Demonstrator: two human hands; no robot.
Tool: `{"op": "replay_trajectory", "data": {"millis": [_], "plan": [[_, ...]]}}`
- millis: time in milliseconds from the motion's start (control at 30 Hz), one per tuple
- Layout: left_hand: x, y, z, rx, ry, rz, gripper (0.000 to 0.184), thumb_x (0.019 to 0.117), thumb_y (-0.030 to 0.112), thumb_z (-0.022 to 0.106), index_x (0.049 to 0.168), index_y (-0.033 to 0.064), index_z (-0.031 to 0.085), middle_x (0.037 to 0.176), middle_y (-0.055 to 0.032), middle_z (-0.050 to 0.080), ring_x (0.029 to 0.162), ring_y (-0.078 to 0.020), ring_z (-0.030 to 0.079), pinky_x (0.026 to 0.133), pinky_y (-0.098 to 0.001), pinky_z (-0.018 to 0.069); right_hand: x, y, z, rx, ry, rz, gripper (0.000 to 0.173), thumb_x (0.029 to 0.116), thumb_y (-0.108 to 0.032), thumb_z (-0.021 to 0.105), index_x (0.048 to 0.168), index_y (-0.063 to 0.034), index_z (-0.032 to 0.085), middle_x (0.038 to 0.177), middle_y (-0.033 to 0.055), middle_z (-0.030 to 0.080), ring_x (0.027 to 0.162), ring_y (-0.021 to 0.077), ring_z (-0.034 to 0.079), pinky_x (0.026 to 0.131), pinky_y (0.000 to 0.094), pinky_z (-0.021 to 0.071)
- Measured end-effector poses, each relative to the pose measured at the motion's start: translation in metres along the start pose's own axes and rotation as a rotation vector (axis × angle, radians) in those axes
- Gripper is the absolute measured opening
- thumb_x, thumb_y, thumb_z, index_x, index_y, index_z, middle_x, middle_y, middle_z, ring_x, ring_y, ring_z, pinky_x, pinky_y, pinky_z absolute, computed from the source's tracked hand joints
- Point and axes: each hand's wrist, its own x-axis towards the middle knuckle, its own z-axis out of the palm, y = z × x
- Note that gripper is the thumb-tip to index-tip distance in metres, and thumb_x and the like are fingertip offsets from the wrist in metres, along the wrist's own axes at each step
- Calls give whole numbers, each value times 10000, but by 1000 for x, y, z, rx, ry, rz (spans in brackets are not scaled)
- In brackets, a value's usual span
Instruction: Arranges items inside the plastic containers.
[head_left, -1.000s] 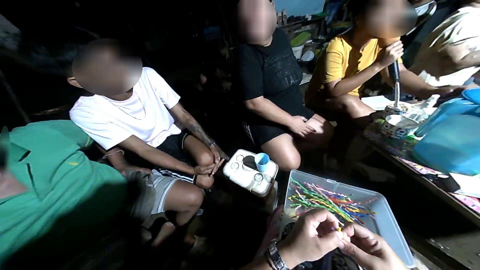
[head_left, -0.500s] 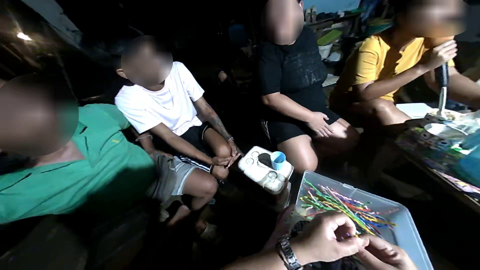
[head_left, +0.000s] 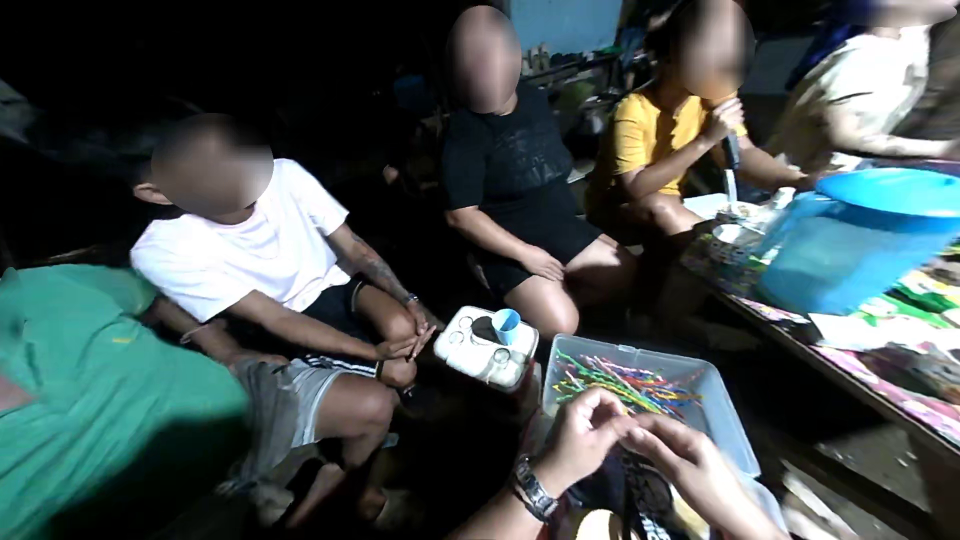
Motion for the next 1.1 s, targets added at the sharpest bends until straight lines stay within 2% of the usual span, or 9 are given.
{"op": "replay_trajectory", "data": {"millis": [200,333,433,567,633,767,867,967,1100], "plan": [[2,-5,2,76,-21,-74,126,930,22,658,1028,-56,644,907,-47,672,807,-58,657,773,-242,574,6,-11,-3,-89,-47,134,230,1038,-147,554,1111,5,710,947,64,729,857,85,686,847,298,569],[-1,-3,1,-26,-11,-102,90,932,26,636,1007,-23,631,899,-18,657,813,-57,648,775,-244,567,2,-10,1,-111,8,47,175,991,-144,625,1036,-7,723,883,41,719,768,59,662,760,269,566],[6,25,-17,-84,93,-130,308,977,83,565,1258,-43,563,904,-19,662,778,-77,635,732,-273,557,-4,-2,7,-74,48,-25,84,916,-108,690,950,-32,702,801,-15,696,679,24,639,656,227,564],[35,110,-125,145,430,-155,640,1019,143,538,1596,89,268,988,-77,664,754,-105,604,712,-297,527,-8,7,7,-87,14,-90,71,894,-76,679,945,-28,693,816,-40,695,688,-8,637,654,196,565],[44,136,-198,254,643,-200,716,1018,249,570,1628,211,196,987,-65,667,660,-98,562,597,-268,490,-9,7,6,-112,-17,-111,70,907,-94,672,946,-39,690,819,-53,695,696,-28,633,658,175,560],[64,198,-308,360,960,-100,757,1028,181,542,1619,53,87,903,-52,634,581,-45,501,546,-215,439,-8,1,6,-152,-59,-111,126,941,-108,643,969,6,689,842,-23,696,734,-31,642,708,177,568],[73,229,-351,417,1008,-106,676,1021,219,538,1598,130,197,821,-10,607,531,-53,463,499,-217,406,-5,3,9,-133,-67,-103,132,959,-112,624,977,2,688,843,-24,687,740,-34,632,714,173,559],[85,244,-351,452,1015,-147,447,1035,257,514,1462,160,422,821,12,627,539,-52,483,508,-207,403,-3,7,12,-117,-64,-126,136,962,-131,621,974,-15,693,846,-31,688,734,-38,630,703,159,554],[83,212,-254,532,722,-36,508,1014,178,520,1504,93,422,1079,-68,642,773,-102,580,684,-287,500,-2,6,14,-105,-24,-165,180,985,-143,580,996,-15,707,901,-5,702,802,-20,655,765,171,567]]}}
